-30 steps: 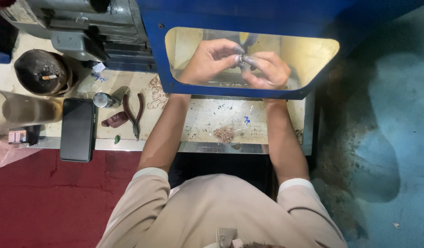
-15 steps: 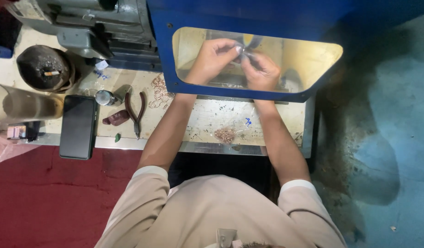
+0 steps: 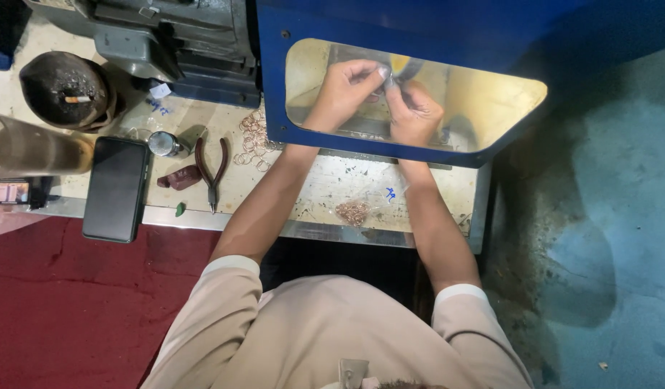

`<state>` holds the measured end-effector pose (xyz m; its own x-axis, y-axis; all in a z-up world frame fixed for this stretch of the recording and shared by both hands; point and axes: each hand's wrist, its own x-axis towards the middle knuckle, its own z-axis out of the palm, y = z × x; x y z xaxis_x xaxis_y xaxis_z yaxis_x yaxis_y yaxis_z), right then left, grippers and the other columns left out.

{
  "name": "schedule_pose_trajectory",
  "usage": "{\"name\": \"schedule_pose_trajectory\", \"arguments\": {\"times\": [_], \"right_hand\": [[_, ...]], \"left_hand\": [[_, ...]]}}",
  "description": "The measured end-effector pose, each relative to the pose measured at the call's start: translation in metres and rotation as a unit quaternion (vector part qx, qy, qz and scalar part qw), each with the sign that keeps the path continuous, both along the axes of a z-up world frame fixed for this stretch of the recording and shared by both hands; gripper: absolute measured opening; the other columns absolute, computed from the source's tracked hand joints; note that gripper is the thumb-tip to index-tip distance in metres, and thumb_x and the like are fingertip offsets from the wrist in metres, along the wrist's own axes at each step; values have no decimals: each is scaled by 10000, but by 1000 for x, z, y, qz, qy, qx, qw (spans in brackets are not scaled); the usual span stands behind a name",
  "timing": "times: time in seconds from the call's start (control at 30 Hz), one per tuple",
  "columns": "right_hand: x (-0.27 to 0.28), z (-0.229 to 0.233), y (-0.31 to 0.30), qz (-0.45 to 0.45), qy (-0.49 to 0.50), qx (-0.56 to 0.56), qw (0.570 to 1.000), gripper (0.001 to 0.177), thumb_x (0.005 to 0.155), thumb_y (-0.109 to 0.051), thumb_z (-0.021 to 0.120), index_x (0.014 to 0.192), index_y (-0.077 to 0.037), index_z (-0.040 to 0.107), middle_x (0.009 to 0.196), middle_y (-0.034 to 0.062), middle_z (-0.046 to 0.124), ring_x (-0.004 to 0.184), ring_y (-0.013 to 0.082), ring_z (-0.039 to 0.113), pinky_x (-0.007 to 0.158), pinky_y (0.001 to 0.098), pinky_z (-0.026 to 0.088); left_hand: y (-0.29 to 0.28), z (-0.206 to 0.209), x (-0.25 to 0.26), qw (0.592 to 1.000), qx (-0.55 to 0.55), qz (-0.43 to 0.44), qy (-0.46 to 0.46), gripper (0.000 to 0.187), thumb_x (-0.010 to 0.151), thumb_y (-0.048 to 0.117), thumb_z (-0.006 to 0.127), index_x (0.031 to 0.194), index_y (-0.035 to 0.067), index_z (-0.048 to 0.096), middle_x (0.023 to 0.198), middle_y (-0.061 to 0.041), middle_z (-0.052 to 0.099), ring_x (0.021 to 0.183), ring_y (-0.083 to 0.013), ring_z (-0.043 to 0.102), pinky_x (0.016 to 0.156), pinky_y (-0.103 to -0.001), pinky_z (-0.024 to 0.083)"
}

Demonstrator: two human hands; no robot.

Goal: Polishing small jewelry components using a bench polisher inside a protective shield.

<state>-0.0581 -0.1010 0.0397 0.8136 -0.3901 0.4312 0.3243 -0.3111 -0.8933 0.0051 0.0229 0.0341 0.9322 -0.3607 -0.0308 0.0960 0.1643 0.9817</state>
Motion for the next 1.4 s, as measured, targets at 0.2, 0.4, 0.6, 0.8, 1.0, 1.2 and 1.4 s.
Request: {"name": "schedule_pose_trajectory", "arguments": {"times": [0.2, 0.4, 0.6, 0.8, 1.0, 1.2, 1.4], "right_hand": [[1, 6, 3, -9, 12, -7, 1000, 141, 957, -114, 759, 834, -45, 762, 757, 38, 724, 699, 113, 628, 658, 282, 539], [-1, -13, -19, 111, 71, 94, 987, 58, 957, -31, 733, 998, 8, 725, 956, 149, 775, 860, 202, 773, 819, 320, 681], [-5, -6, -25, 118, 50, 53, 990, 143, 972, -120, 743, 1035, 8, 748, 987, 139, 768, 900, 219, 758, 866, 354, 668], [-8, 6, -26, 103, 49, 19, 993, 120, 964, -127, 770, 1032, -28, 769, 961, 104, 776, 897, 185, 747, 831, 327, 675], [8, -14, -25, 64, 90, 90, 990, 94, 936, -107, 753, 875, -37, 770, 811, 65, 760, 770, 133, 723, 770, 302, 670], [0, -4, -16, 32, 43, 43, 998, 74, 943, -52, 739, 931, 6, 783, 851, 112, 775, 778, 160, 734, 752, 285, 643], [4, -2, -18, 15, -57, -138, 989, 141, 957, -45, 764, 824, 3, 761, 776, 101, 745, 700, 171, 668, 660, 317, 531]], "left_hand": [[2, 1, 1, 1000, -15, -5, -19, 249, 927, 245, 716, 1064, 43, 769, 969, -65, 792, 880, -147, 753, 786, -267, 673], [31, 10, 8, 985, -15, -140, -103, 343, 983, 154, 703, 1297, 26, 646, 1148, -135, 757, 930, -176, 773, 826, -282, 676], [29, 23, 2, 970, 61, -86, -221, 131, 981, 143, 697, 1075, 88, 771, 987, -32, 704, 924, -137, 653, 837, -271, 534], [24, 20, -2, 970, 74, -70, -221, 127, 962, 179, 727, 1046, 96, 776, 995, -26, 732, 934, -139, 682, 857, -288, 551], [1, 0, -6, 967, 90, 53, -231, 145, 943, 146, 667, 957, 82, 797, 908, -25, 712, 835, -137, 667, 706, -266, 532], [0, 8, -13, 973, 72, 57, -213, 157, 945, 143, 656, 975, 72, 793, 889, -31, 698, 826, -128, 649, 700, -255, 533], [-8, -21, -2, 986, 49, 47, -151, 152, 941, 154, 679, 1025, 93, 791, 955, -39, 757, 889, -134, 671, 803, -273, 535]]}}
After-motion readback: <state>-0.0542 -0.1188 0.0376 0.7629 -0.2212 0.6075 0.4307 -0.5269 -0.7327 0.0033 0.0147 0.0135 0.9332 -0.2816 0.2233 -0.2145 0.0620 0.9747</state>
